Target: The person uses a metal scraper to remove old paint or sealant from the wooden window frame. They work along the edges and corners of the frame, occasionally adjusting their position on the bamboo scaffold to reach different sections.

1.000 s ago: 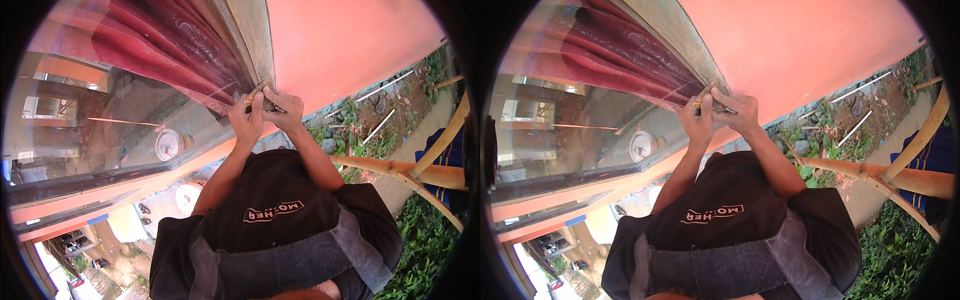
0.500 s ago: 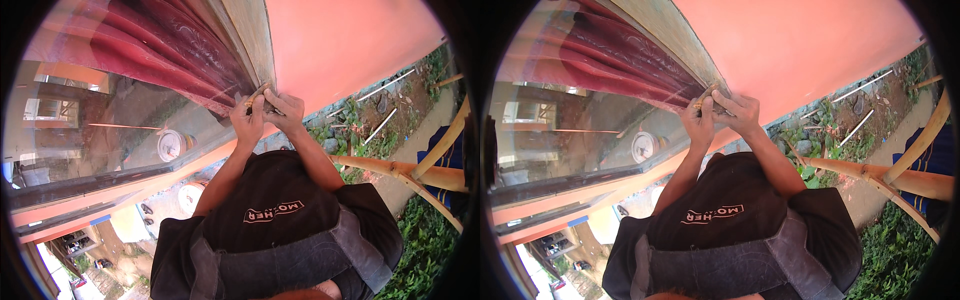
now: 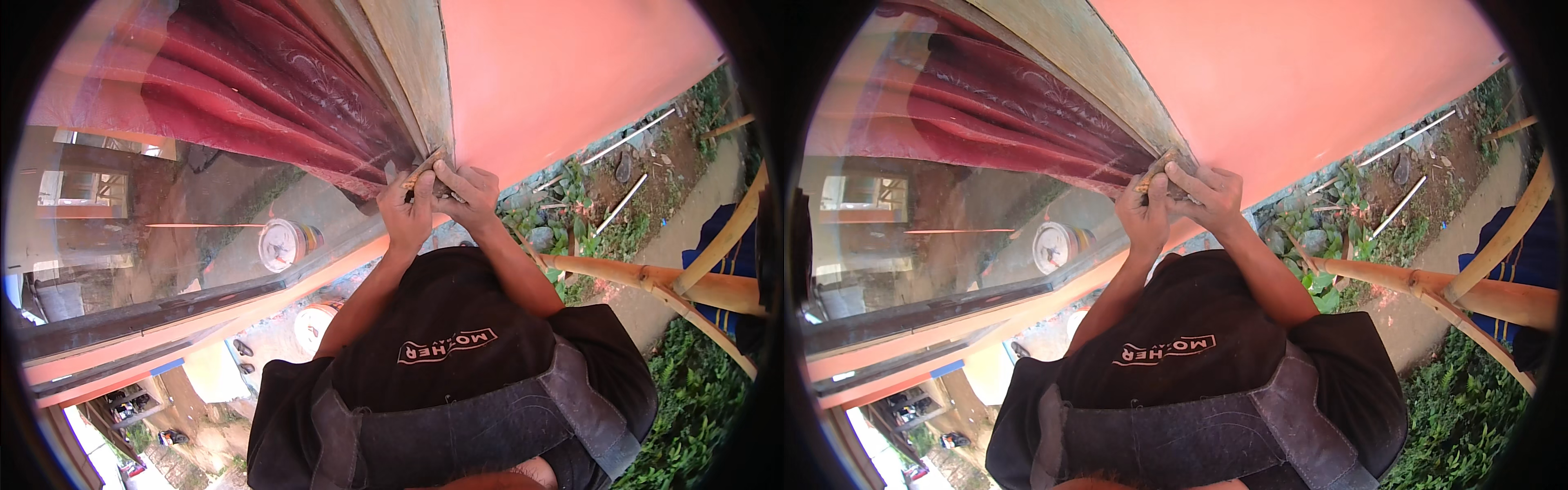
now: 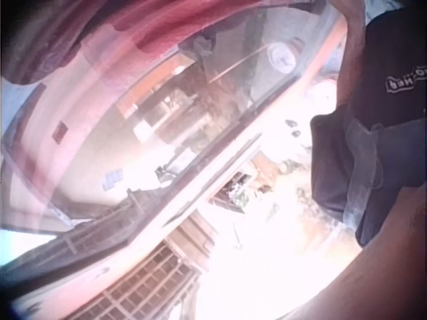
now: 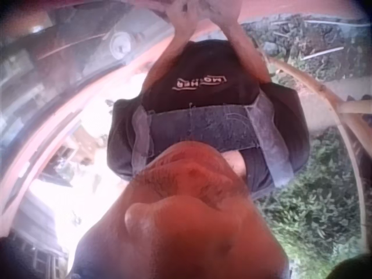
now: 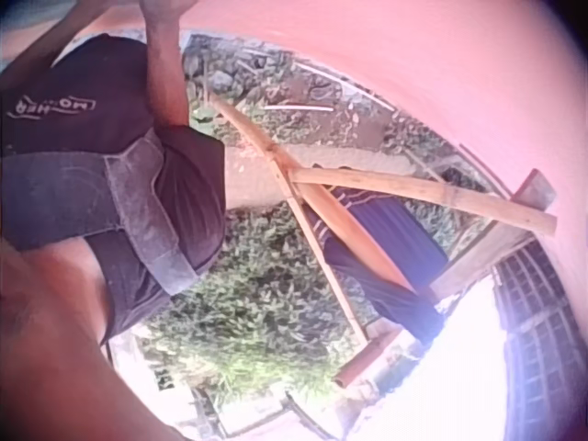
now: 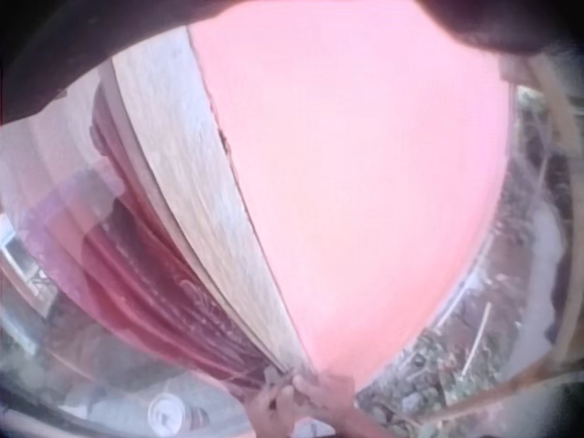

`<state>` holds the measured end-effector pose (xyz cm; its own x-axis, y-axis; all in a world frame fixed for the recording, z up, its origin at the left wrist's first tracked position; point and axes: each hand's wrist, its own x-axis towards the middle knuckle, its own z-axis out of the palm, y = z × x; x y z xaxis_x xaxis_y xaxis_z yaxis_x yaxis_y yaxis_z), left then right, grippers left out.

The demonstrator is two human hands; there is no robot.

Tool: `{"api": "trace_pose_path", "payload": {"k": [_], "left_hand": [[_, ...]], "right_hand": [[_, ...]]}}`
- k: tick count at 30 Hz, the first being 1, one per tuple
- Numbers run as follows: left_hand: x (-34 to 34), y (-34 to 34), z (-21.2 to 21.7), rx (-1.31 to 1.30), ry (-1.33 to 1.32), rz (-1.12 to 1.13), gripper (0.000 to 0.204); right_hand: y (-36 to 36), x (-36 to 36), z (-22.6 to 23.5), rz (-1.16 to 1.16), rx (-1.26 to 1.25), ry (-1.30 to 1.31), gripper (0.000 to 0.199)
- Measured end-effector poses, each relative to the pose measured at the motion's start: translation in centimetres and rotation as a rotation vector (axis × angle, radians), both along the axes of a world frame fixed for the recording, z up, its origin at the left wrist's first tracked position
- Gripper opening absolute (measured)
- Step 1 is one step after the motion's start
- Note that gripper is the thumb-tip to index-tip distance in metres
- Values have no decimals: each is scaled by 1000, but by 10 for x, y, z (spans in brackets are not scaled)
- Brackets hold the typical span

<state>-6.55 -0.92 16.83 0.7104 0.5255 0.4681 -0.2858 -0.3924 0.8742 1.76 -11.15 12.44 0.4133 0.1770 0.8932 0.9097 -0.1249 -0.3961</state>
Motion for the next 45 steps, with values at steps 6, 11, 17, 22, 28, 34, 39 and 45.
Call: {"api": "trace_pose_path", "payload": {"k": [6,11,17,22,28,34,39,45], "left_hand": [[7,4,1,9,-60,-26,25],[5,4,9,12,7,-40,26],[6,4,13,1,-4,-25,26],[7,5,10,19,-34,-24,26],[7,4,10,-11,-37,-24,27],[7,4,5,-29,3,-27,28],[7,3,-11,-3,0,-33,27],[4,4,-36,-46,56,-68,27]], "right_hand": [[2,3,2,-22,10,-17,67],[1,1,8,-52,5,2,67],[5,-2,11,-32,39,34,65],[3,-2,14,-26,38,39,65],[3,0,10,-5,40,47,65],[3,1,4,-21,27,50,64],[6,1,-7,0,101,61,64],[-2,-3,-38,-25,-10,85,63]]}}
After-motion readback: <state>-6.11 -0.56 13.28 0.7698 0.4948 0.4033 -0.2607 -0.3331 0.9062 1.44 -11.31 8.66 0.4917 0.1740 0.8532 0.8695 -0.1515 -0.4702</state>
